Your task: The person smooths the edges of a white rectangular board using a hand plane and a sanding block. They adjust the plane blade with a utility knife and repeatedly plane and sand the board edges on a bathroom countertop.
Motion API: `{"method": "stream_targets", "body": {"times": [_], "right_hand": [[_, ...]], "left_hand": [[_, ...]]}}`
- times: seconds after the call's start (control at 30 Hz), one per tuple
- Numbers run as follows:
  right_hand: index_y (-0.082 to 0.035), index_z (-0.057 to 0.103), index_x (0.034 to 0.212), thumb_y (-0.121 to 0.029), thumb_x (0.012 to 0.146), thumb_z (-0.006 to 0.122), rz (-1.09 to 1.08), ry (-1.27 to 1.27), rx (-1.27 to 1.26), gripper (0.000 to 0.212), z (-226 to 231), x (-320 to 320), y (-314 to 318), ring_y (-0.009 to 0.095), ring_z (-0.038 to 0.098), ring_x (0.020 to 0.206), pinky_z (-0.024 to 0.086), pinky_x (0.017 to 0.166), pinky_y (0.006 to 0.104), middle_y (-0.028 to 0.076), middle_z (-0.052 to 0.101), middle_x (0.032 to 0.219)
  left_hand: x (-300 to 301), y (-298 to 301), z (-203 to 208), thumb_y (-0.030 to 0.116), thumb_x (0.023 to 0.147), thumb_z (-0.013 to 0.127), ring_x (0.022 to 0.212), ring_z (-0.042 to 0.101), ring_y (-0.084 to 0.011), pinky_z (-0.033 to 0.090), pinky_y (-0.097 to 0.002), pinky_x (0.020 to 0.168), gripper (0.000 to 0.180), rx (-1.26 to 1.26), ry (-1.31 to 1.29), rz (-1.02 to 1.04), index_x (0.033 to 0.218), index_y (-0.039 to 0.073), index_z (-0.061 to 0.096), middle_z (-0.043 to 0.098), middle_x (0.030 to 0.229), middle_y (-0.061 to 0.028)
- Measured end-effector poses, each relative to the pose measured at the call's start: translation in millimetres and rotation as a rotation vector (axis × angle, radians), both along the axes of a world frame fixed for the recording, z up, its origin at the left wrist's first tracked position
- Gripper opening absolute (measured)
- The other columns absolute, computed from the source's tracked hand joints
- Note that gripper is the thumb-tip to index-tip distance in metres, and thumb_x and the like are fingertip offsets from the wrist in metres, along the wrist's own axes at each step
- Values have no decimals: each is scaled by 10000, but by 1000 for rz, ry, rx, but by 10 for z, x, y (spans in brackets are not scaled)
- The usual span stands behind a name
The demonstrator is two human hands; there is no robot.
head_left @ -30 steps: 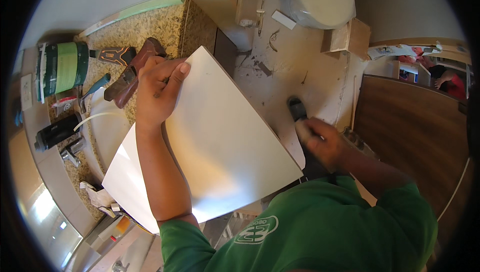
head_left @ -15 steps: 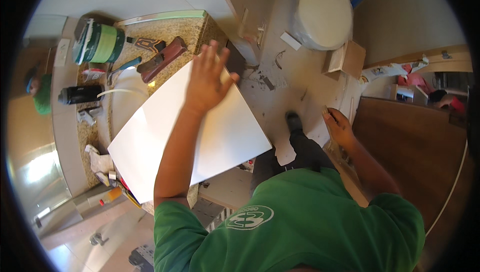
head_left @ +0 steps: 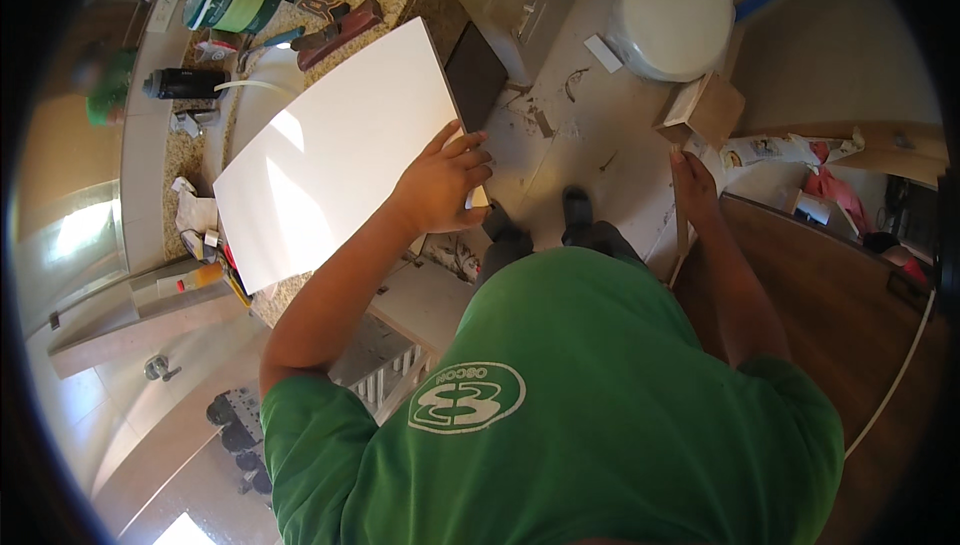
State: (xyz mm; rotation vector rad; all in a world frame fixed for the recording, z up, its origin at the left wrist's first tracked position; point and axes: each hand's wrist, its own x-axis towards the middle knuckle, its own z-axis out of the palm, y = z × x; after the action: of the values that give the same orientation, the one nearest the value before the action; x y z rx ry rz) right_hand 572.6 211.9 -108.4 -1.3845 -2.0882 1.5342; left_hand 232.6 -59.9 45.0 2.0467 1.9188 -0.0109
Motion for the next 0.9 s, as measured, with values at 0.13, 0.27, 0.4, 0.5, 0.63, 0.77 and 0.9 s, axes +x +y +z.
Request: {"method": "stream_targets", "body": {"times": [0.13, 0.27, 0.4, 0.5, 0.63, 0.77, 0.9], "right_hand": [[29, 675, 1160, -536, 1039, 528, 25, -60, -13, 596, -133, 232, 80, 265, 644, 941, 487, 899, 382, 164, 694, 1003], [33, 683, 1159, -581, 1022, 536, -2, -161, -84, 646, -311, 474, 55, 301, 653, 952, 488, 911, 388, 192, 697, 1004], [31, 695, 1148, -632, 1000, 540, -17, -215, -116, 696, -523, 735, 40, 301, 660, 967, 488, 920, 397, 195, 701, 998], [33, 699, 1149, -658, 994, 527, -30, -273, -140, 729, -667, 906, 69, 306, 664, 997, 486, 938, 403, 206, 706, 1024], [44, 694, 1168, -681, 991, 500, -67, -316, -109, 771, -745, 1059, 119, 353, 662, 1056, 476, 978, 411, 235, 710, 1079], [53, 685, 1198, -700, 988, 480, -49, -424, -153, 808, -702, 1147, 198, 389, 642, 1128, 458, 1011, 430, 263, 696, 1145], [64, 677, 1222, -701, 985, 483, -36, -457, -142, 824, -726, 1217, 255, 389, 628, 1164, 440, 1035, 429, 271, 680, 1193]], "left_hand": [[159, -79, -99, 246, 781, 713, 1425, 459, -248, 242, -501, 1281, 250, 88, 10, 53, 983, 99, 715, 670, 1156, -45], [288, -108, -177, 179, 768, 722, 1379, 507, -254, 270, -502, 1271, 168, 185, 20, 102, 915, 99, 704, 665, 1040, -42], [362, -112, -260, 147, 784, 723, 1352, 531, -258, 286, -501, 1265, 72, 275, -5, 160, 843, 109, 708, 665, 977, -33], [408, -131, -291, 158, 793, 732, 1346, 536, -260, 294, -497, 1263, 49, 292, 21, 156, 823, 123, 717, 672, 973, -22], [385, -180, -231, 179, 792, 749, 1353, 528, -251, 304, -489, 1258, 61, 283, 48, 87, 839, 143, 734, 690, 1029, 1], [323, -182, -185, 190, 794, 748, 1375, 506, -241, 311, -480, 1254, 67, 235, 103, 58, 840, 142, 737, 697, 1101, 8], [431, -195, -270, 184, 782, 766, 1420, 466, -268, 313, -486, 1250, 202, 238, 146, 154, 977, 136, 743, 655, 1260, -24]]}}
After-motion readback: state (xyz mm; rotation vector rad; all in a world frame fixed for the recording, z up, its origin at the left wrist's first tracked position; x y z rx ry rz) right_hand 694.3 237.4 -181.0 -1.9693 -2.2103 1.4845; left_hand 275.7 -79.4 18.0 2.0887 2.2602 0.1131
